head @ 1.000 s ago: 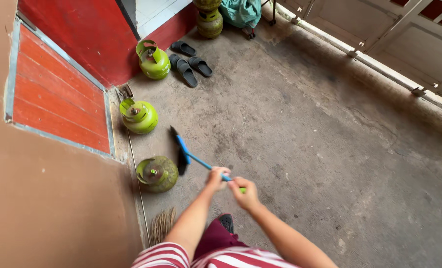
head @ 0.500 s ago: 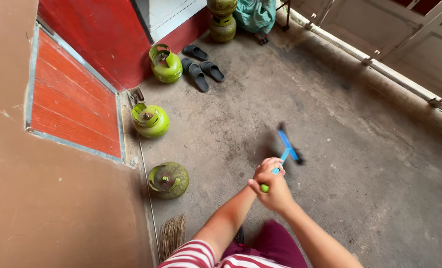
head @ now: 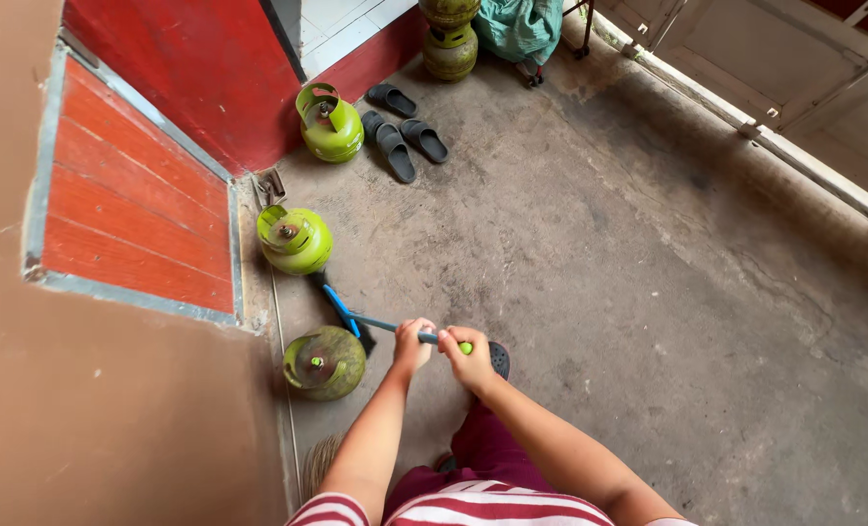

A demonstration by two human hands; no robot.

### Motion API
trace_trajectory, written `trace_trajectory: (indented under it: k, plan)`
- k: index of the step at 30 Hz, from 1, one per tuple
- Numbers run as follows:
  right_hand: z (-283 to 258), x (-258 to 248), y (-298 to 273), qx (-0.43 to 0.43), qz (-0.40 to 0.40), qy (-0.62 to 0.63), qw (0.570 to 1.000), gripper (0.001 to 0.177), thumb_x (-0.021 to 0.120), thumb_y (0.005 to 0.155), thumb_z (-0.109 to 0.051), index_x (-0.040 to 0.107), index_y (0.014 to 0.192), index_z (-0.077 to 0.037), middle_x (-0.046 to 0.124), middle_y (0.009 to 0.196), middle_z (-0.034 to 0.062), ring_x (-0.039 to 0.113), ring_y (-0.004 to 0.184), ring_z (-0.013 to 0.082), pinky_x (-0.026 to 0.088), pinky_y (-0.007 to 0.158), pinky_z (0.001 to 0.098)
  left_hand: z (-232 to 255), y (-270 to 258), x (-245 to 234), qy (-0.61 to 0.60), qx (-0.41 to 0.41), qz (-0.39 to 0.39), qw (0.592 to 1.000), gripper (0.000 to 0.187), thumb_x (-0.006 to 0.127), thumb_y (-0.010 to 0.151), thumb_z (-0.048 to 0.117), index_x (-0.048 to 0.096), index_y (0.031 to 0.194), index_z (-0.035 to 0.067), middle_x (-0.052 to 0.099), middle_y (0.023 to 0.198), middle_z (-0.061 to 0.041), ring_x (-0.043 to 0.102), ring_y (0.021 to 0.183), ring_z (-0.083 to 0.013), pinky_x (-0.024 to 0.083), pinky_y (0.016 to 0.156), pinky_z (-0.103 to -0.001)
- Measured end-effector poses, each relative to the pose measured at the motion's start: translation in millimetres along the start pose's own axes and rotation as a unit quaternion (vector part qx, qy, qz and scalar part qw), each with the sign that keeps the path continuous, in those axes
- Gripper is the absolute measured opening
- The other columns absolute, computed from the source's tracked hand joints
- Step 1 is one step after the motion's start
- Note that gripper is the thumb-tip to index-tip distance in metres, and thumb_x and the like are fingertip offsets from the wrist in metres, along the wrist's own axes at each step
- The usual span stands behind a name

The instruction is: The person sweeps a tiled floor using a squeegee and then pours food from a container into a bowl for cats.

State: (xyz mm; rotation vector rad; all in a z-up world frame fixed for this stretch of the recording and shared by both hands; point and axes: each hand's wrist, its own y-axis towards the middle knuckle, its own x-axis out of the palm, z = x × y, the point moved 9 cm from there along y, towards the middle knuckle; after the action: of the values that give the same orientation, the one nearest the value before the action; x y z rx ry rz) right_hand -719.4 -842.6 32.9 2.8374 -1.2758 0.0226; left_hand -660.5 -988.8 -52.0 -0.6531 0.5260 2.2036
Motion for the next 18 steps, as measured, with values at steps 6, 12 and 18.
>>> trace_trajectory:
  k: [6, 12, 18]
  plan:
    - [-59, -108, 63, -0.005, 0.115, -0.118, 0.986, 0.022, 0.067, 0.094, -0.019, 0.074, 0.086, 0.000, 0.069, 0.066, 0.0029, 0.059, 0.063, 0.0107, 0.049, 0.058, 0.0305, 63, 79, 122, -0.123, 0.013, -0.013, 0.992, 0.009, 0.068, 0.081, 0.010, 0.076, 0.086, 0.010, 0.075, 0.089, -0.015, 0.069, 0.090, -0.0329, 0.054, 0.083, -0.043]
    - [-152, -125, 121, -0.069, 0.017, -0.318, 0.945, 0.030, 0.073, 0.092, -0.020, 0.063, 0.071, 0.000, 0.060, 0.069, 0.0147, 0.054, 0.062, 0.0274, 0.047, 0.061, 0.0348, 173, 163, 210, -0.249, 0.099, -0.078, 0.960, 0.012, 0.071, 0.086, 0.020, 0.069, 0.089, 0.008, 0.071, 0.091, -0.010, 0.067, 0.092, -0.0300, 0.045, 0.086, -0.042]
    - [-222, -177, 175, -0.081, -0.018, -0.234, 0.969, 0.028, 0.074, 0.091, -0.017, 0.062, 0.072, 0.001, 0.054, 0.064, 0.0086, 0.049, 0.063, 0.0156, 0.042, 0.059, 0.0304, 264, 222, 159, -0.124, 0.187, -0.139, 0.965, 0.026, 0.074, 0.076, 0.026, 0.061, 0.089, 0.008, 0.070, 0.084, -0.008, 0.069, 0.084, -0.0299, 0.042, 0.078, -0.044]
